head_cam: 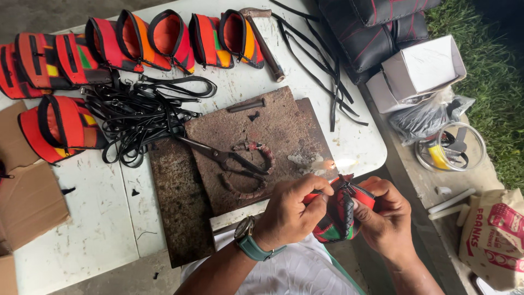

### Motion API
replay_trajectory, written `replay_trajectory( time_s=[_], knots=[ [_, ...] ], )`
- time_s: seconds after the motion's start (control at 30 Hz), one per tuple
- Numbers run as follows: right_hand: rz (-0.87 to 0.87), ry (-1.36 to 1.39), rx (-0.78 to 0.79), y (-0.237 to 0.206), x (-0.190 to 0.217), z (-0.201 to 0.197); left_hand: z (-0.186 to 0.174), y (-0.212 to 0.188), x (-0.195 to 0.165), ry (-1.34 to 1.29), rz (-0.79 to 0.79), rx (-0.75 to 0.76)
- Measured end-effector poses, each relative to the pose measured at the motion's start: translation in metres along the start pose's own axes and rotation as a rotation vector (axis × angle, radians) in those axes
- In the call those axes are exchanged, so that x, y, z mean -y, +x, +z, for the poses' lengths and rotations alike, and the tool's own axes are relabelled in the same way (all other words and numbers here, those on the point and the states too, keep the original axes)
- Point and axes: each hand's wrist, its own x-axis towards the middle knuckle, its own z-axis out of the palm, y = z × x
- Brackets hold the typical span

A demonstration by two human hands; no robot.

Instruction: The person sews zippers onto colorful fabric coin purses at an outdoor work table, using a needle and thread, trims thread with scissors, and places finished purses into a cardboard box.

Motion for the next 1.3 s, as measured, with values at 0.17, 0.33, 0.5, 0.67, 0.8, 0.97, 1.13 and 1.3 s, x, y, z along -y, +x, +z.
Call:
replay_trajectory(
  time_s=[0.17,0.33,0.5,0.67,0.8,0.97,1.13,1.3],
  knots=[
    [-0.011,-0.003,-0.027,0.007,-0.001,-0.004,0.002,0.01,0.01,0.018,-0.022,-0.023],
    [0.009,0.014,-0.083,0.014,-0.004,-0.006,0.008,0.019,0.023,-0.113,0.018,-0.046],
    [0.092,0.041,-0.13,0.02,-0.003,-0.006,0.005,0.023,0.026,-0.155,-0.091,-0.019],
    [0.035,-0.016,-0.038,0.021,0.001,-0.005,0.001,0.017,0.018,-0.081,0.04,-0.072],
    [0.007,-0.089,-0.022,0.022,0.004,-0.006,-0.001,0.015,0.015,-0.119,-0.025,-0.055],
    [0.005,-0.16,0.013,0.026,0.008,-0.005,-0.004,0.009,0.01,-0.085,0.035,-0.079],
    [0.092,-0.162,0.015,0.028,0.013,0.002,-0.009,0.004,0.003,-0.123,-0.028,-0.081],
    [0.216,-0.261,0.008,0.016,0.021,0.004,-0.009,-0.002,-0.007,-0.073,-0.01,-0.092]
  ],
)
